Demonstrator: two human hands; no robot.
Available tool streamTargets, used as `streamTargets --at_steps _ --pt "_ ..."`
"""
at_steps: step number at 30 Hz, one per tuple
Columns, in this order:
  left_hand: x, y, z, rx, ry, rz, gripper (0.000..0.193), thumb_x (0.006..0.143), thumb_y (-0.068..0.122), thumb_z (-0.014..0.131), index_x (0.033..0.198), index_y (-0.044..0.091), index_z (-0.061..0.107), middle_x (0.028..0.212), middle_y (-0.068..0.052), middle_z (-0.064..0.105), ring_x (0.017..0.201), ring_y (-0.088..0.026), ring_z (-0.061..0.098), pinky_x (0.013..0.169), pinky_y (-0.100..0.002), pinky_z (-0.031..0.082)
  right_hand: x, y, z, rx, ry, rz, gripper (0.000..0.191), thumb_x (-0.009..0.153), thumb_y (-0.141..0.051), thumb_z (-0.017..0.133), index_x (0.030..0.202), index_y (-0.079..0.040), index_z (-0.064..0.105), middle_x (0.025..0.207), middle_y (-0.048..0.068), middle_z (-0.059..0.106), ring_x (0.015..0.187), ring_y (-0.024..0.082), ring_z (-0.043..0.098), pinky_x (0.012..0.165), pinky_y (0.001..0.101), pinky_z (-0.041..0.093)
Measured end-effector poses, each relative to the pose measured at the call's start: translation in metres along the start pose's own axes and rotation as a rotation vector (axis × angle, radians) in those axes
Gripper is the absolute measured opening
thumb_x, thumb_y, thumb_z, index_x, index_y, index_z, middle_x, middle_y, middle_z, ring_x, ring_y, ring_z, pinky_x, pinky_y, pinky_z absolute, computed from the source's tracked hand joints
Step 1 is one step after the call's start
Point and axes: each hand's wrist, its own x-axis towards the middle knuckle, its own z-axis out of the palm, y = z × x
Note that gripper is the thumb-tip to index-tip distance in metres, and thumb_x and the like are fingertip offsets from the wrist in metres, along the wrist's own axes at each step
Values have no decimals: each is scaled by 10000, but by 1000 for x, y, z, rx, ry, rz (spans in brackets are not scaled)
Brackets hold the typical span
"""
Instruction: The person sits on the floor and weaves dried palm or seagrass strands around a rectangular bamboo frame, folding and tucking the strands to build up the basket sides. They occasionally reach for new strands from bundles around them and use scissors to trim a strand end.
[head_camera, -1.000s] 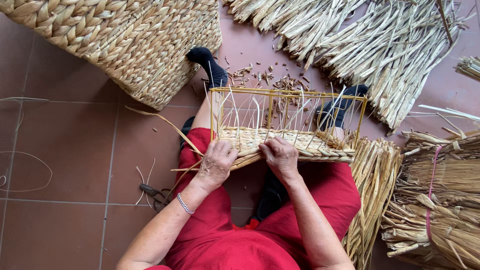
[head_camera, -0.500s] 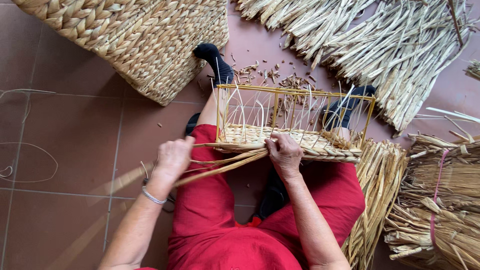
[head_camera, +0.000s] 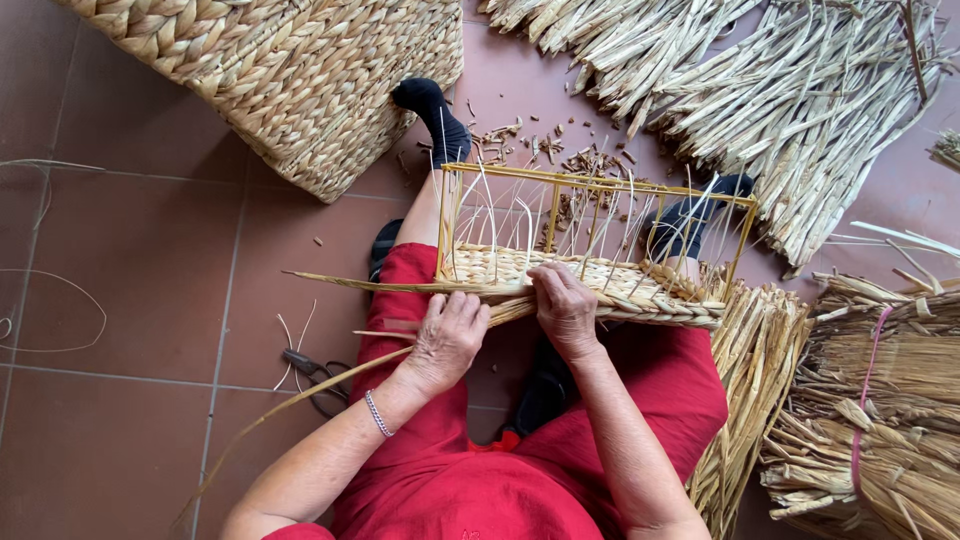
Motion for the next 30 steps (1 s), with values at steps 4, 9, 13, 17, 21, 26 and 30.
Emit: streamTargets --at_steps 4,9,13,17,21,26,30 --pt "-7 4 5 -52 59 85 375 830 134 620 1150 -61 637 1051 -142 604 980 -274 561 842 -413 459 0 1 0 17 -15 21 159 903 -11 716 1043 -84 698 1004 84 702 879 273 716 713 365 577" --pt "-13 11 9 -165 82 104 332 831 103 622 1123 -53 633 972 -139 597 918 -273 584 805 -382 498 0 1 0 29 -67 31 157 912 1 696 1039 -91 699 984 87 707 871 270 719 712 372 571" --pt "-5 3 11 -231 -81 -54 254 832 42 616 1083 32 647 864 -74 585 854 -239 591 735 -371 495 3 3 -8 181 -84 32 167 913 -21 708 1069 -80 705 949 82 728 890 262 721 760 368 576" --pt "5 -4 7 -175 -12 39 206 795 82 625 997 51 646 835 -61 575 838 -236 575 681 -377 454 8 6 -23 365 -352 387 167 899 -67 737 1063 -86 760 839 74 731 723 214 722 654 343 581" --pt "6 6 0 -188 -16 152 152 818 139 634 937 44 641 834 -68 572 836 -242 564 672 -385 437 16 6 -22 237 -407 335 217 806 -130 811 1018 -98 776 845 77 748 707 212 720 660 348 579" --pt "-1 22 -11 -143 33 215 277 802 134 622 1030 -21 654 865 -84 569 853 -229 551 712 -357 442 15 -2 -5 86 -372 302 138 812 -160 813 935 -109 775 863 69 755 763 224 739 696 367 574" --pt "9 4 -11 -40 34 149 310 782 136 622 1049 -16 663 839 -75 572 856 -234 557 697 -375 432 12 7 -16 262 -397 285 136 897 -136 750 1027 -104 766 906 70 757 831 236 756 746 353 582"
